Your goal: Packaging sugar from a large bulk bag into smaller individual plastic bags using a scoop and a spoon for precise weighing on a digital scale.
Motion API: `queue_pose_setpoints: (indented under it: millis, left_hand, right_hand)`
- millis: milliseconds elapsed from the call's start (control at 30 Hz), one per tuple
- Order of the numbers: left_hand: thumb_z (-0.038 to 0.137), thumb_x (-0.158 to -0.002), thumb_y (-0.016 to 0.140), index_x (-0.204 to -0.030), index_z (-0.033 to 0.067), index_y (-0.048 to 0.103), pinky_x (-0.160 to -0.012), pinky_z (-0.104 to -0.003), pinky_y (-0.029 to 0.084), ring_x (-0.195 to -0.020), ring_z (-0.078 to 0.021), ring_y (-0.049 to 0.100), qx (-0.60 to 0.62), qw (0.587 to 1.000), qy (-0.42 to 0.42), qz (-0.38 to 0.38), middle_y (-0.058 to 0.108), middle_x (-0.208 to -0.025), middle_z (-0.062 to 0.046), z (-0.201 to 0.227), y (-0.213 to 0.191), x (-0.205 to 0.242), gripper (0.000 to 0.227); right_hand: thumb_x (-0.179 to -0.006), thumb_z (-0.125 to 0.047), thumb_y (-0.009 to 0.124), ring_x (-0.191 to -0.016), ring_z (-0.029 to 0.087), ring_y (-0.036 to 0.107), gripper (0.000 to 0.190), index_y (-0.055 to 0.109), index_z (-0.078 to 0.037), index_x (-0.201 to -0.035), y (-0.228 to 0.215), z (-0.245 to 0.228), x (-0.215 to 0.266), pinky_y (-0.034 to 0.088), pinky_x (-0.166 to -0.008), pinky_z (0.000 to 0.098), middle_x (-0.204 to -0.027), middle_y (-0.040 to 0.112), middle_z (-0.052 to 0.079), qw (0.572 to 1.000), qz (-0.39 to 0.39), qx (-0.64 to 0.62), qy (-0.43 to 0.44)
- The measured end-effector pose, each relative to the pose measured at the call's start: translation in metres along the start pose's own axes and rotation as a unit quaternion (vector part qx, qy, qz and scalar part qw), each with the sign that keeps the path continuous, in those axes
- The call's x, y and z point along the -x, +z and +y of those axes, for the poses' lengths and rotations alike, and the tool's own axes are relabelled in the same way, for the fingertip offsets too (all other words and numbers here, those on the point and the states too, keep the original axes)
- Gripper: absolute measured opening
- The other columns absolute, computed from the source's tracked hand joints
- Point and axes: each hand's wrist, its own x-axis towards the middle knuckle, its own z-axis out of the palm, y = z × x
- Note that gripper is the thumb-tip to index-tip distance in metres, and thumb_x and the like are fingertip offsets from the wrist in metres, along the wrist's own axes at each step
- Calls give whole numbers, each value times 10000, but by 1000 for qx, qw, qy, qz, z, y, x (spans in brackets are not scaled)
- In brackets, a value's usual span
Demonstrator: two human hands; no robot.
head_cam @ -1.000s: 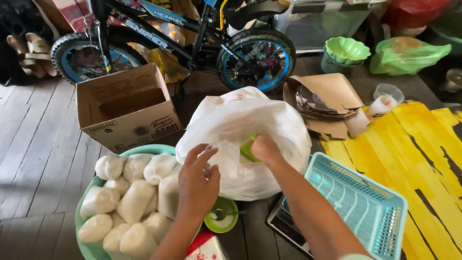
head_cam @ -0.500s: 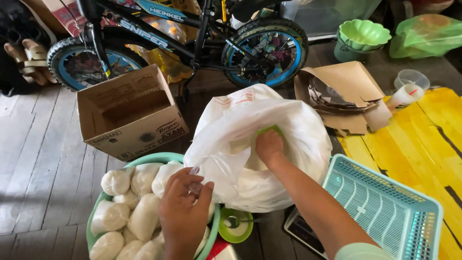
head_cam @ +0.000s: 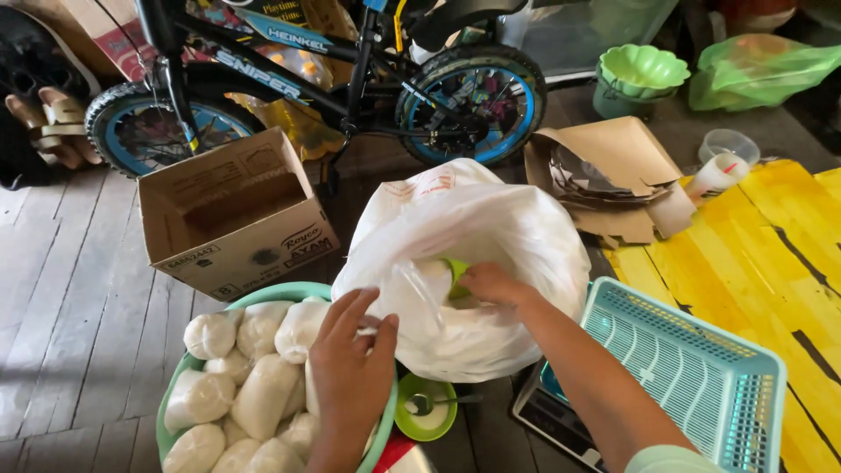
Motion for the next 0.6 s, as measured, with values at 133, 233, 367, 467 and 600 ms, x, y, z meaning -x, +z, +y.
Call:
queue_pose_setpoints:
  millis: [133, 233, 367, 467, 600]
  left_hand:
    - [35, -867, 656, -1265, 59, 696, -620, -238, 663, -777, -125, 657, 41, 996, 79, -26, 616, -1347, -98, -11, 18, -16, 400]
    - [46, -853, 659, -1230, 102, 718, -561, -227, 598, -756, -125, 648, 22, 994, 102, -19, 643, -1322, -55, -14, 33, -25, 386]
    - [20, -787, 769, -1097, 49, 765, -690, -323, 671, -826, -275, 741, 21, 998, 65, -17, 672, -1231, -150, -26, 53, -37, 311]
    - [16, -793, 754, -1099, 14, 755, -672, -353, 663, -808, -311, 752, 3, 994, 93, -52, 687, -1171, -180, -47, 71, -46, 306]
    - [15, -830, 695, -1127, 1, 756, -683, -362, 656, -813, -336, 758, -35, 978, 173, -107, 709, -1114, -172, -78, 108, -51, 304]
  right_hand:
    - [-979, -223, 537, -602, 252, 580, 393, 521, -46, -628, -5, 9, 20, 511, -634, 369, -627, 563, 137, 962, 13, -271, -10]
    - [-908, -176, 560, -597, 278, 669, 374, 676, 48, -632, -7, 21, 36, 592, -646, 352, -634, 680, 187, 943, 91, -316, 43]
    - [-899, -230, 622, -541, 285, 680, 309, 661, 16, -715, -9, 44, 62, 599, -544, 367, -611, 582, 165, 899, 171, -404, 18]
    - [-836, -175, 655, -563, 294, 665, 220, 609, 11, -728, -19, 45, 93, 595, -551, 401, -639, 534, 144, 860, 194, -471, 40]
    - [-914, -363, 679, -612, 271, 667, 420, 555, 21, -800, -38, 4, 166, 583, -550, 359, -697, 607, 211, 822, 240, -514, 52]
